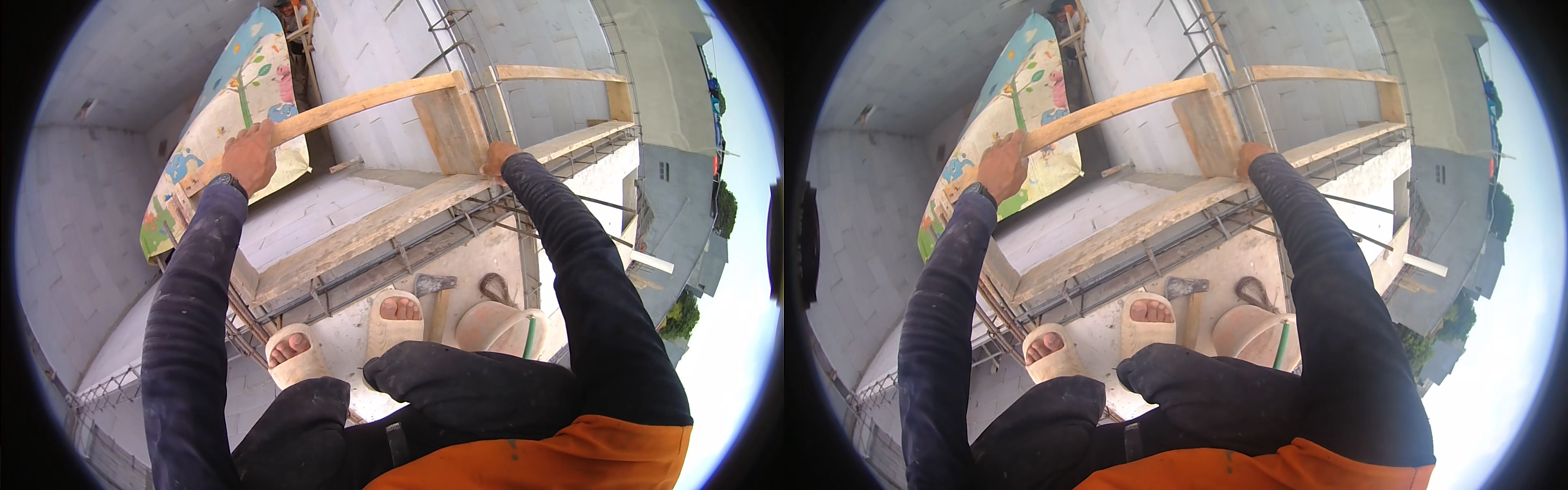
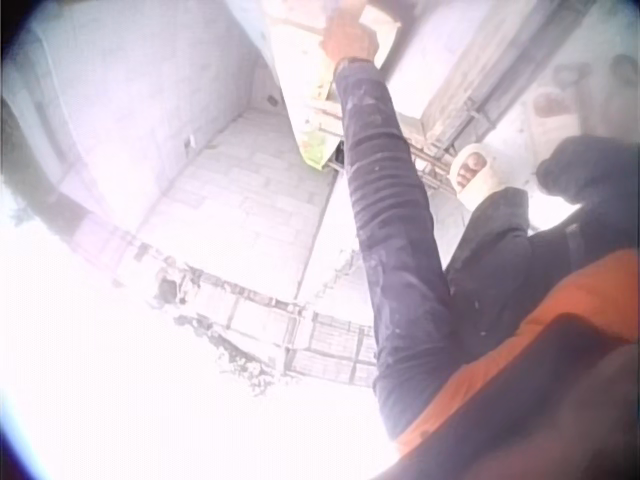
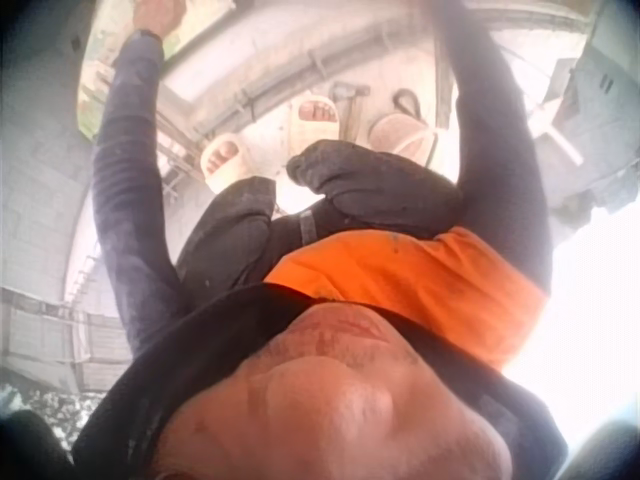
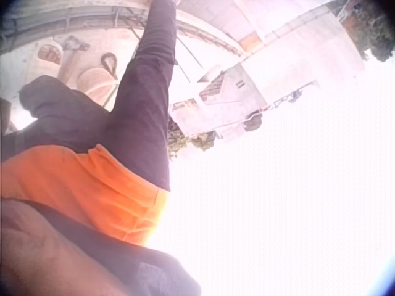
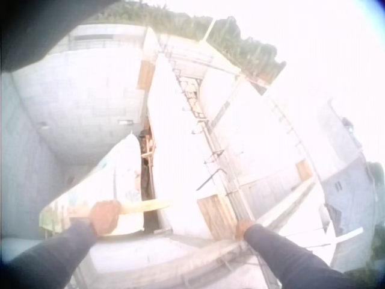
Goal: The person uses wire and a hammer to secure wooden framing members to a concrete and rebar structure at a construction site. They manipulate thin wire by hand to tie pieces together and then use a hammer to drive a nail into the wood.
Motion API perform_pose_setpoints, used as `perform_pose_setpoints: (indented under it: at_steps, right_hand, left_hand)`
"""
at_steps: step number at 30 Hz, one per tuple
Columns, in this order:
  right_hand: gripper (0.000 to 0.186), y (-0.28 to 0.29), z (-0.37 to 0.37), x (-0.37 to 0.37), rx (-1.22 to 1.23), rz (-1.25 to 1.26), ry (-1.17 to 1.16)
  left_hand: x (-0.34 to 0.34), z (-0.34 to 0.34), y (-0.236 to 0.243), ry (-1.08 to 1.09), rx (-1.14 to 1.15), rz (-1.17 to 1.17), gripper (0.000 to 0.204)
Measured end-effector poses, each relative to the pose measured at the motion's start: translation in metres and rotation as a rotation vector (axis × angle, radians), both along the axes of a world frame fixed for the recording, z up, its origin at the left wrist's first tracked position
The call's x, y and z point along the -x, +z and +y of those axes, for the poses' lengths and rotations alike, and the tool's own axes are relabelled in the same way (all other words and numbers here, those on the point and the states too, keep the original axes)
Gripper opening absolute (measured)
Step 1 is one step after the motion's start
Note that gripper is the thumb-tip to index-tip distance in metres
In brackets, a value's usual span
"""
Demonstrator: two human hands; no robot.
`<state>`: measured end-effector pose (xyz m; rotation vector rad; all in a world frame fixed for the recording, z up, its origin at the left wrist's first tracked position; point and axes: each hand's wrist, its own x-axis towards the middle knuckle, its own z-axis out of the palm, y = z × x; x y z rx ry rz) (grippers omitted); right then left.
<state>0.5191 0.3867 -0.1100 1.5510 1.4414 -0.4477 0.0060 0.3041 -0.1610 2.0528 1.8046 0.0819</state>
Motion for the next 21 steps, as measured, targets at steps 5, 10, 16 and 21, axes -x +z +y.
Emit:
perform_pose_setpoints:
  at_steps: [5, 10, 16, 21]
  right_hand:
    - [0.046, -0.002, -0.006, -0.006, -0.050, 0.002, -0.036]
    - [0.043, 0.003, -0.009, 0.004, -0.059, -0.011, 0.021]
    - [0.038, 0.000, -0.010, 0.005, -0.068, -0.030, 0.043]
    - [0.026, -0.011, -0.005, -0.005, 0.025, 0.056, -0.087]
  left_hand:
    - [-0.003, 0.003, 0.000, 0.001, 0.024, 0.015, 0.047]
    - [0.001, 0.003, -0.002, -0.011, 0.066, 0.073, 0.043]
    - [-0.001, 0.005, -0.002, -0.022, 0.064, 0.061, 0.047]
    - [0.005, 0.004, -0.008, -0.037, -0.001, 0.047, 0.048]
